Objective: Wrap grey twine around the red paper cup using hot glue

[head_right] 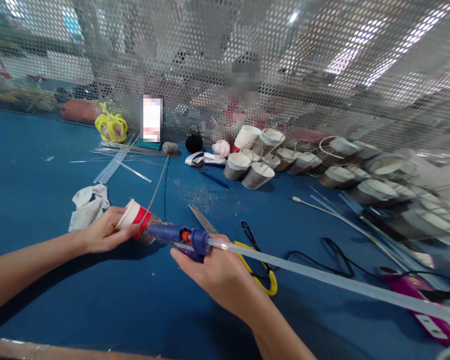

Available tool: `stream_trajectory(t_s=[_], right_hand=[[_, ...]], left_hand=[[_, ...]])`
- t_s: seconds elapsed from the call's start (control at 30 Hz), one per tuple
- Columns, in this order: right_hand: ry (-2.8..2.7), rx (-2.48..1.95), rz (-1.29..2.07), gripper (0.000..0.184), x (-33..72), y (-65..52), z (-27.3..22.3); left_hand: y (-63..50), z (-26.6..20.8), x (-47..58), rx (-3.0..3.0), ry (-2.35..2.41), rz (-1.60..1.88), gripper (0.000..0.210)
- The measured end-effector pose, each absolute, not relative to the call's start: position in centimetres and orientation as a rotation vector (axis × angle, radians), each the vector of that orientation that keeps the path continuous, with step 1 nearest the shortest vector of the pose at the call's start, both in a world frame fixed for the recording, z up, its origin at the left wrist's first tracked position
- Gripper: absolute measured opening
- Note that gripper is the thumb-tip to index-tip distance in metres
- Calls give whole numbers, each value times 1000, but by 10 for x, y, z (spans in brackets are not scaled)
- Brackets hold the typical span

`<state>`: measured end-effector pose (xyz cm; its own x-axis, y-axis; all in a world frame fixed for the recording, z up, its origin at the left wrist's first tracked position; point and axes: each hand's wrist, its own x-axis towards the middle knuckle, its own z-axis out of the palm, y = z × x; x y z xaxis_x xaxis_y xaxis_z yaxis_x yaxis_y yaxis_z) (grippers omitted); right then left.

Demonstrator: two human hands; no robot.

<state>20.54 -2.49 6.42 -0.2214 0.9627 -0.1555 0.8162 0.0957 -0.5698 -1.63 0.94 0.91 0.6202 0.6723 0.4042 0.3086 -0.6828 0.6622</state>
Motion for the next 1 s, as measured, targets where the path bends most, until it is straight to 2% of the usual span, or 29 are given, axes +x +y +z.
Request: stream_trajectory(t_s=[0.2, 0.5, 0.83, 1.0], right_hand=[[-2132, -1667, 833, 27, 207, -24, 61], [-2122, -1728, 788, 29, 204, -28, 63], [-2137, -1693, 773, 24, 207, -28, 62], [-2130, -1640, 926, 27, 207, -23, 64]], left_hand=[[9, 8, -17, 2326, 783, 897, 27], [9, 9, -17, 2296, 787, 892, 29], [10, 8, -18, 2285, 719, 867, 29], [10, 9, -18, 2341, 773, 881, 29]])
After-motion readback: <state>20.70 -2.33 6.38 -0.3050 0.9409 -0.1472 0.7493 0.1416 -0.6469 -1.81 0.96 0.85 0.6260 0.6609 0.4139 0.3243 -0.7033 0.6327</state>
